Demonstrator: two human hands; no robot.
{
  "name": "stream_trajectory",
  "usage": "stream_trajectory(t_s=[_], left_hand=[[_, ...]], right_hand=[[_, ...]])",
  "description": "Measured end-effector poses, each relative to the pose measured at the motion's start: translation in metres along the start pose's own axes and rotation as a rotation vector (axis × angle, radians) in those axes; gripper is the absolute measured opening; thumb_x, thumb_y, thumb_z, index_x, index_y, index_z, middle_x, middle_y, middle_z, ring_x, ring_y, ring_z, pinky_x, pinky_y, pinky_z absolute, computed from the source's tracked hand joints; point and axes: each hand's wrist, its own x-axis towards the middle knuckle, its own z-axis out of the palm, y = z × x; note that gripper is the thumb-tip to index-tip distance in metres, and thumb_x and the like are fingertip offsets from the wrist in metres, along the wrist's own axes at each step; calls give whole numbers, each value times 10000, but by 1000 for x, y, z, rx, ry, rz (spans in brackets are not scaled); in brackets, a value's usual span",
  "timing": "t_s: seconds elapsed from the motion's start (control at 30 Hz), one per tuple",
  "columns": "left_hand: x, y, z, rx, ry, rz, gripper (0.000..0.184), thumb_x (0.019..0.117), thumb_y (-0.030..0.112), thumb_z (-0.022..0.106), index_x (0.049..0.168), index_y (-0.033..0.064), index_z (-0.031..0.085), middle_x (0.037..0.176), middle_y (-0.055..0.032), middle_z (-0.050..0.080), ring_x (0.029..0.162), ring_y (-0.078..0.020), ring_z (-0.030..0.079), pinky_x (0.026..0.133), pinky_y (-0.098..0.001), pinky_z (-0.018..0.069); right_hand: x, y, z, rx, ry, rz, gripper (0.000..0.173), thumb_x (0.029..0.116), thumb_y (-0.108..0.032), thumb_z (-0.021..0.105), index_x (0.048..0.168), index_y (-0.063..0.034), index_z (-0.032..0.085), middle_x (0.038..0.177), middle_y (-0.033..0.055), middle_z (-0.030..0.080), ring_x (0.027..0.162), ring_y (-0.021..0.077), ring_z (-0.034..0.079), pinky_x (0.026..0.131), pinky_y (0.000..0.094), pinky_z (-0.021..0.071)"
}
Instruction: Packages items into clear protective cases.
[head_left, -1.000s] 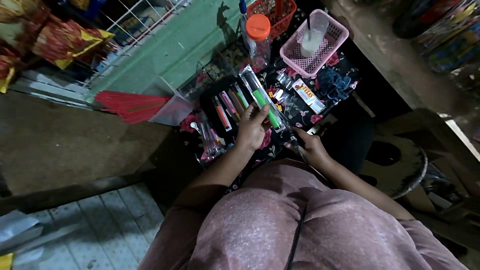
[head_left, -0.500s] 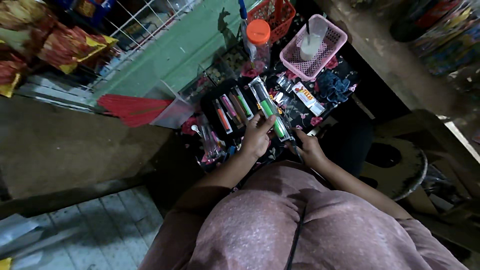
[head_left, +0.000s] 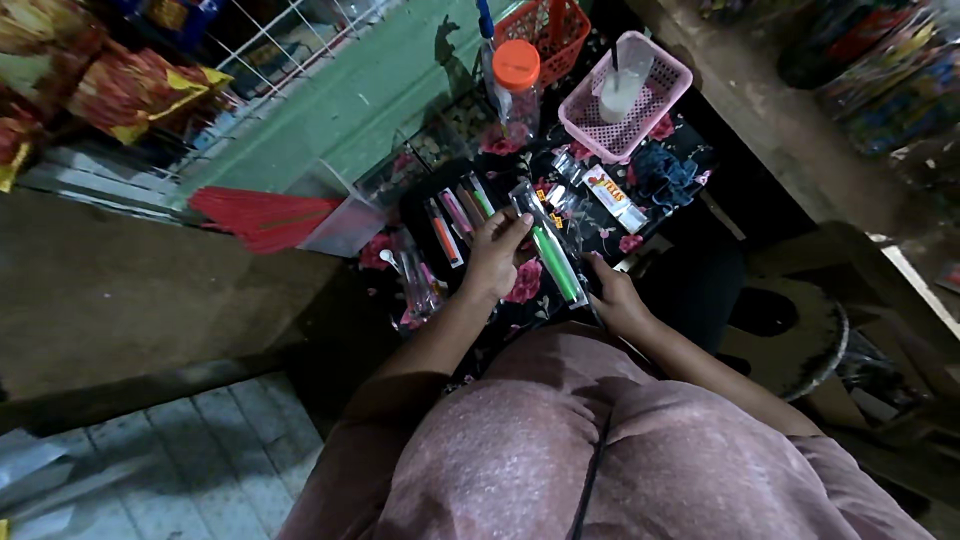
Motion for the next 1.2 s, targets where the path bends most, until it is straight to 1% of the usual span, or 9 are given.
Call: stream_trajectory(t_s=[0.07, 0.23, 0.33, 0.5, 0.57, 0.67, 0.9, 1.0, 1.2], left_hand=[[-2, -1, 0, -17, -15, -3, 95, 1047, 70, 514, 1126, 65, 567, 970, -18, 655, 872, -114, 681, 810, -319, 606], [1, -4, -1, -33, -13, -9, 105, 1040, 57, 532, 1138, 61, 570, 989, -23, 652, 872, -121, 684, 797, -320, 611], [2, -5, -2, -49, -18, -11, 116, 1034, 46, 539, 1142, 61, 577, 997, -25, 654, 882, -124, 685, 801, -325, 612], [5, -10, -3, -46, -13, -20, 77, 1032, 44, 541, 1092, 73, 579, 969, -16, 654, 856, -112, 681, 789, -312, 609], [4, -14, -3, -3, -32, -25, 67, 1029, 49, 548, 1087, 65, 579, 957, -17, 651, 846, -109, 679, 786, -313, 610], [1, -26, -1, 45, -88, -66, 148, 1025, 54, 554, 1168, 22, 573, 1006, -51, 641, 891, -139, 671, 813, -358, 604], [7, -41, -5, 39, -87, -114, 98, 1036, 59, 539, 1130, 39, 560, 1002, -55, 638, 879, -141, 670, 792, -350, 601], [14, -51, -10, 52, -52, -187, 100, 1045, 81, 542, 1137, 43, 560, 1021, -57, 635, 890, -145, 672, 796, -351, 601], [32, -93, -22, 85, 68, -345, 258, 1046, 124, 564, 1264, -9, 526, 1089, -104, 611, 912, -155, 648, 817, -345, 579]], right_hand=[[0, -1, -1, -9, -7, 17, 532, 960, -99, 647, 1440, 62, 483, 1200, 245, 684, 1090, 331, 696, 991, 502, 534], [-2, 6, 4, -13, 45, -51, 496, 956, -116, 643, 1392, 91, 529, 1132, 242, 709, 1031, 318, 717, 948, 486, 554], [-2, 11, 7, 5, 78, -92, 454, 948, -69, 643, 1356, 110, 555, 1111, 247, 716, 1011, 307, 727, 938, 464, 564], [0, 17, 7, 2, 67, -81, 454, 934, -31, 656, 1355, 108, 556, 1106, 244, 719, 995, 309, 732, 927, 459, 573], [2, 16, 5, 22, 29, -40, 472, 962, -77, 644, 1386, 93, 526, 1138, 241, 706, 1024, 307, 719, 950, 464, 559], [8, 14, 1, 49, -22, 49, 555, 975, -188, 641, 1443, 59, 476, 1213, 227, 680, 1098, 289, 693, 1001, 477, 534], [11, 30, 13, 58, -30, 92, 534, 990, -186, 630, 1442, 59, 486, 1189, 238, 692, 1092, 314, 699, 1004, 496, 532], [14, 43, 21, 78, -31, 117, 497, 997, -216, 622, 1413, 39, 527, 1139, 213, 712, 1036, 282, 716, 968, 480, 551], [20, 75, 36, 87, -116, 242, 420, 1006, -152, 614, 1371, 51, 571, 1124, 248, 708, 1036, 345, 708, 974, 536, 531]])
